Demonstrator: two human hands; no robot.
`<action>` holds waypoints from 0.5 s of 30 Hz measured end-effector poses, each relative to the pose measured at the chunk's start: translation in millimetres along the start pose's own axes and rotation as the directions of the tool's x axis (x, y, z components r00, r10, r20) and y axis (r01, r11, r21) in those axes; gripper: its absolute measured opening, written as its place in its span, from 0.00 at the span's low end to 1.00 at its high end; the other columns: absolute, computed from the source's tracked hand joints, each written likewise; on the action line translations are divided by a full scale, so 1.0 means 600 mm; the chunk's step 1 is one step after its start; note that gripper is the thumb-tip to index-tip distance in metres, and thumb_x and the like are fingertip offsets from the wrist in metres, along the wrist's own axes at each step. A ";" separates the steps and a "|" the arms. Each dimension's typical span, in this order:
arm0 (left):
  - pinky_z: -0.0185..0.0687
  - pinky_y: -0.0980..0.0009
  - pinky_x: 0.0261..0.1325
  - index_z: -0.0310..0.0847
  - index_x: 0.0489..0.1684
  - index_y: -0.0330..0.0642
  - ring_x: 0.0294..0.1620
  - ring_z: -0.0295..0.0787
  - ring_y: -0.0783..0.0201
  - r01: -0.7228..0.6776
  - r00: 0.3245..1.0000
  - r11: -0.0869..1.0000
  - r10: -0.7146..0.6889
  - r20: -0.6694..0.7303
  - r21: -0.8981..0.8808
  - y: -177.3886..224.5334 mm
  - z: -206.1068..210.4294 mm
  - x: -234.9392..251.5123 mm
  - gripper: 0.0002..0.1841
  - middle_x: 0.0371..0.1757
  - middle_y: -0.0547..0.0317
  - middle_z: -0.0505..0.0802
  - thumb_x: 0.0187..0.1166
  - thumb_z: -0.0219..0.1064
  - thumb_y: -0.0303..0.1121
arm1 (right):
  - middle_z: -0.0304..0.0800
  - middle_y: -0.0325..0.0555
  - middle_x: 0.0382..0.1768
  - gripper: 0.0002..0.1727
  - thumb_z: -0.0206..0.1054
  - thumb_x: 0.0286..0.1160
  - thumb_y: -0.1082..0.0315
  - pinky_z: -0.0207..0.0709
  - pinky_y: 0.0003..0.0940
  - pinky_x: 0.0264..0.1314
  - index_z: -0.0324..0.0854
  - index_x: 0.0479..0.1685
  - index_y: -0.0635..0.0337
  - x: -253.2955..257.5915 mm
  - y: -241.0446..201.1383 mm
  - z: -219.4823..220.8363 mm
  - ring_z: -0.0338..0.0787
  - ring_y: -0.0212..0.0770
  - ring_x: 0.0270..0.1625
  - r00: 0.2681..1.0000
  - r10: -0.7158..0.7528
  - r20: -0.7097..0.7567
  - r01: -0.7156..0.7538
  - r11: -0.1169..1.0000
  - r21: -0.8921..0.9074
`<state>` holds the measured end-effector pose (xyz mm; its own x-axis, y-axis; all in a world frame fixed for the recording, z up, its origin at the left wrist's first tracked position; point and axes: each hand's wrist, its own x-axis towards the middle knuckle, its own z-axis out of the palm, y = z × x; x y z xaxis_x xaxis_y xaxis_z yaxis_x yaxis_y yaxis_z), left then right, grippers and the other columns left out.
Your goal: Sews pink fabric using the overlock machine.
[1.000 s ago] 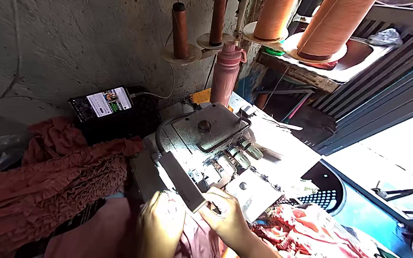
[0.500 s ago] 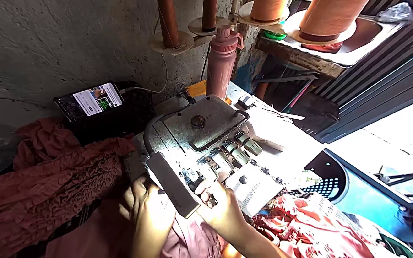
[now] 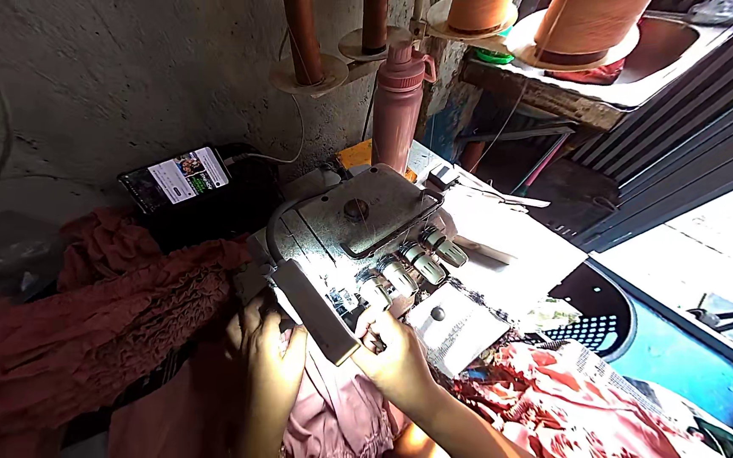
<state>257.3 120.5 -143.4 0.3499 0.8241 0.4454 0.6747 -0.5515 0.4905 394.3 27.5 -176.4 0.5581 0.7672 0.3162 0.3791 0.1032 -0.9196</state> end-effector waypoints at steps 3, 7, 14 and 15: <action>0.61 0.37 0.75 0.88 0.38 0.29 0.72 0.76 0.31 -0.029 1.000 0.999 0.029 -0.005 0.029 0.001 0.004 0.002 0.17 0.64 0.31 0.87 0.72 0.60 0.37 | 0.69 0.24 0.16 0.05 0.70 0.63 0.62 0.62 0.18 0.20 0.79 0.31 0.48 0.003 0.000 -0.001 0.67 0.19 0.17 1.000 0.006 0.006 -0.006 1.000 -0.004; 0.67 0.43 0.71 0.85 0.43 0.28 0.63 0.81 0.35 -0.046 0.994 0.998 0.050 -0.098 0.040 0.002 0.008 0.001 0.14 0.55 0.34 0.89 0.77 0.57 0.32 | 0.70 0.24 0.16 0.04 0.69 0.62 0.63 0.62 0.19 0.20 0.79 0.31 0.48 0.004 -0.001 -0.001 0.68 0.20 0.17 1.000 0.012 0.012 -0.012 1.000 -0.010; 0.80 0.86 0.58 0.73 0.48 0.32 0.48 0.83 0.85 0.114 0.988 0.718 -0.154 0.003 -0.687 0.009 0.008 -0.004 0.09 0.42 0.69 0.85 0.83 0.48 0.23 | 0.69 0.24 0.16 0.04 0.69 0.63 0.63 0.62 0.18 0.20 0.79 0.31 0.49 0.003 0.002 0.001 0.67 0.19 0.18 1.000 -0.002 0.010 0.001 1.000 0.006; 0.82 0.85 0.55 0.72 0.48 0.33 0.45 0.85 0.85 0.124 0.986 0.648 -0.165 0.020 -0.752 0.011 0.007 -0.002 0.08 0.40 0.72 0.85 0.84 0.47 0.21 | 0.70 0.24 0.16 0.04 0.69 0.63 0.63 0.62 0.17 0.20 0.79 0.31 0.48 0.003 0.003 0.001 0.68 0.18 0.18 1.000 -0.003 0.009 0.003 1.000 0.013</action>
<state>263.8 116.3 -144.2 0.2469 0.9062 0.3433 -0.0082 -0.3523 0.9358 395.3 29.4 -177.4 0.5502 0.7725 0.3169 0.3711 0.1138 -0.9216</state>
